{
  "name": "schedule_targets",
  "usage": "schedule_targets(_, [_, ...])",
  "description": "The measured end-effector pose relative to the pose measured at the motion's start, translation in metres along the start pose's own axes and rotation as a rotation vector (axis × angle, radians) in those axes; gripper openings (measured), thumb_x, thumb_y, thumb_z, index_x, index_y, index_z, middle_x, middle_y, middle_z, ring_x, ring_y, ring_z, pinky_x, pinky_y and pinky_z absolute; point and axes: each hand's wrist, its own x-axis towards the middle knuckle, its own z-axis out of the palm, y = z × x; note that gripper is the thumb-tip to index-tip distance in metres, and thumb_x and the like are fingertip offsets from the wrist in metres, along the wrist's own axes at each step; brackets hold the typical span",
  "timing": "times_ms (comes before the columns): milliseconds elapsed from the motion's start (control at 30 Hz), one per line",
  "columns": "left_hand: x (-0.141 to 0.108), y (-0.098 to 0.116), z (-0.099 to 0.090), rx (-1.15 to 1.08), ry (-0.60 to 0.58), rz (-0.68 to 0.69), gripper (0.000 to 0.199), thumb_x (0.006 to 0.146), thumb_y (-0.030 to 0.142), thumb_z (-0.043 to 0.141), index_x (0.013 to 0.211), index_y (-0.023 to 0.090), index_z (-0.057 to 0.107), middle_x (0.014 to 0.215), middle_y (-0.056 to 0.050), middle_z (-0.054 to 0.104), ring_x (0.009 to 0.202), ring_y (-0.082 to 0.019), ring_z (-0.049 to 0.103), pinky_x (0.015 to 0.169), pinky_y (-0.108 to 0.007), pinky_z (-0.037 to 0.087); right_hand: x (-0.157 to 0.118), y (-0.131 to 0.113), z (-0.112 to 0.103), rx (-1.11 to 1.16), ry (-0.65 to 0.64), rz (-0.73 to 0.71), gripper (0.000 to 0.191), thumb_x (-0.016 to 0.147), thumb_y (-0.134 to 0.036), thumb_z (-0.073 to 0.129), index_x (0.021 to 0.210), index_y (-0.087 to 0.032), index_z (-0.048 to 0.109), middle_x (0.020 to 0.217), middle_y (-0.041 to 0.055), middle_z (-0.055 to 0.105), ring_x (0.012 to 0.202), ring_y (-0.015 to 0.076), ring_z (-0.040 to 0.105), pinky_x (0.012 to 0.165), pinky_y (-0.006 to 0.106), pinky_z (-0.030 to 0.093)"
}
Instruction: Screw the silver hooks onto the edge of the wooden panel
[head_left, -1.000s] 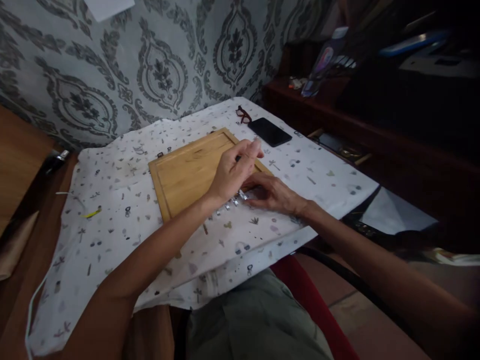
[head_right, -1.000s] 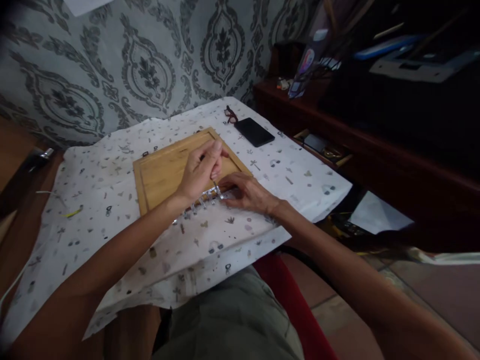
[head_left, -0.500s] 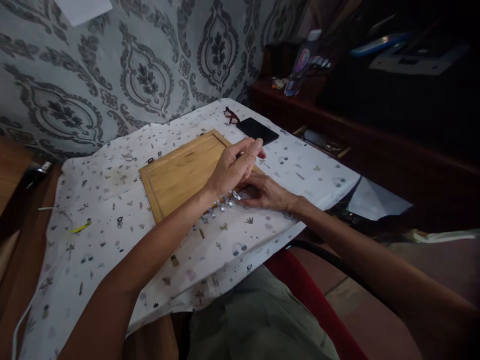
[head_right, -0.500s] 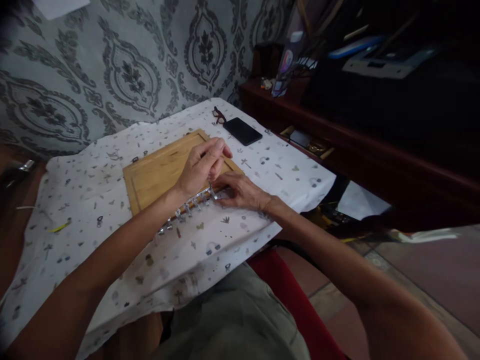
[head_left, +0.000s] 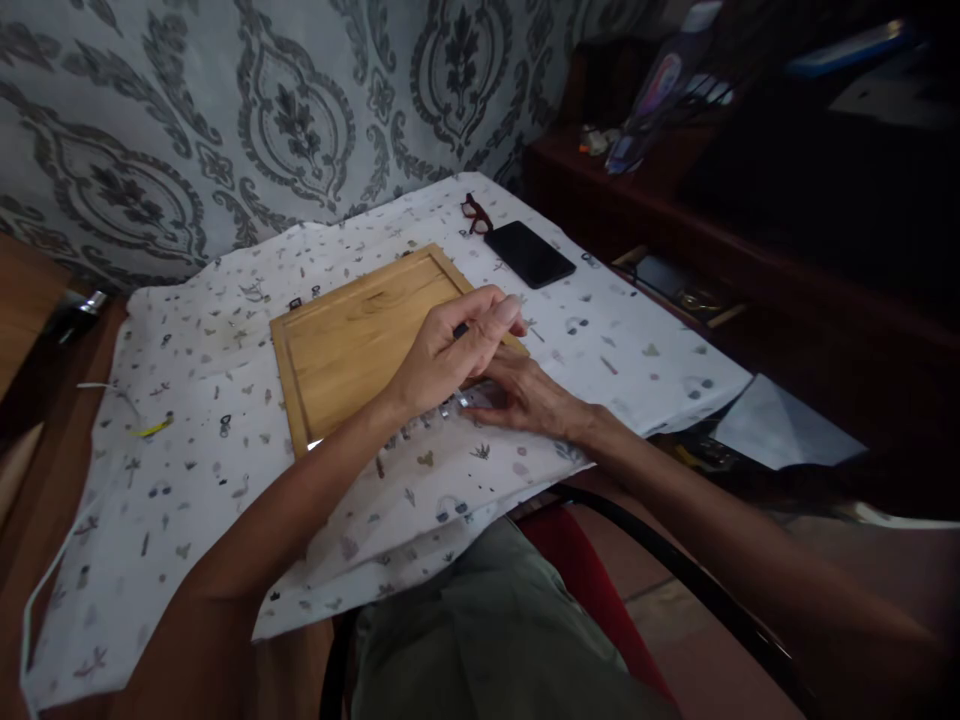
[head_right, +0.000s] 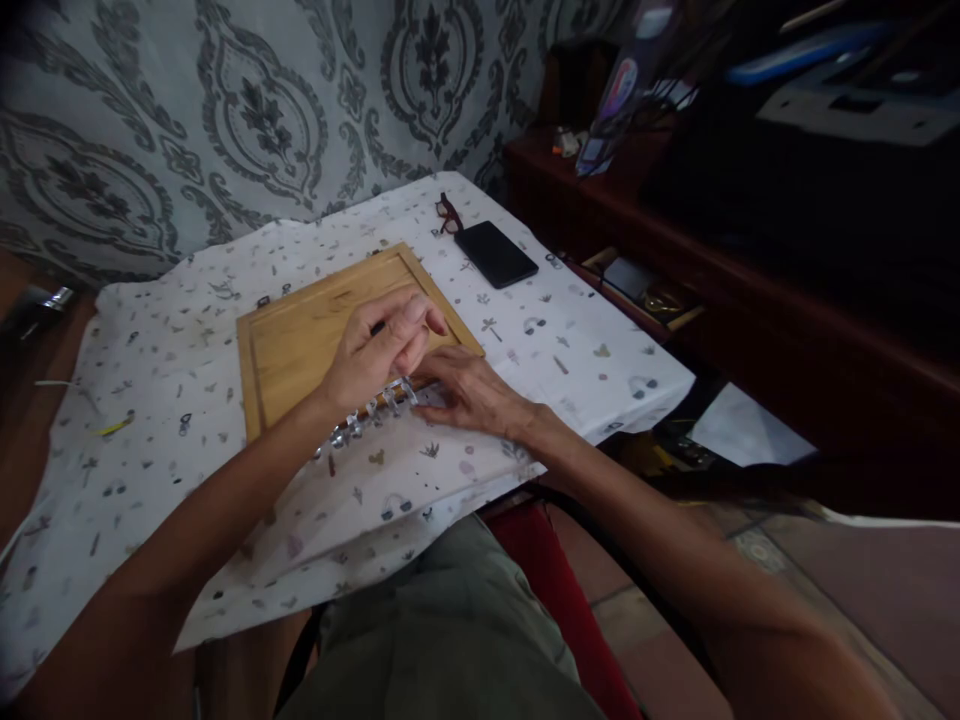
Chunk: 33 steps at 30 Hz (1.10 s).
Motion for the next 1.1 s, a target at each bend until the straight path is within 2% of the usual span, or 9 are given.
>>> schedule_targets(333, [0.000,0.001,-0.005,-0.106,0.012,-0.030,0.043,0.096,0.058,0.054,0.078,0.020,0.063,0.049,0.007,0.037,0.044,-0.008,0.031,0.049,-0.026,0.034,0.001,0.000,0.000,0.009,-0.011,0.018,0.031,0.090,-0.036,0.068,0.116,-0.018,0.066,0.111,0.0120,0.071,0.112,0.0304,0.064,0.097,0.051,0.053])
schedule_targets(700, [0.005,0.002,-0.006,-0.209,0.065,-0.090,0.042,0.093,0.052,0.062,0.068,0.019,0.062,0.046,0.005,0.042,0.046,-0.008,0.042,0.045,-0.022,0.035,0.003,-0.001,-0.004,-0.017,-0.084,0.039,0.037,0.091,-0.035,0.065,0.122,-0.016,0.066,0.111,0.0135,0.069,0.111,0.0319,0.062,0.094,0.052,0.054])
schedule_targets(1100, [0.005,0.002,-0.006,-0.163,0.064,-0.068,0.048,0.093,0.058,0.058,0.064,0.020,0.057,0.048,0.004,0.040,0.048,-0.009,0.042,0.045,-0.024,0.031,0.010,0.000,-0.012,-0.053,-0.156,0.002,0.034,0.091,-0.036,0.068,0.117,-0.015,0.067,0.107,0.0126,0.070,0.101,0.0288,0.064,0.091,0.048,0.054])
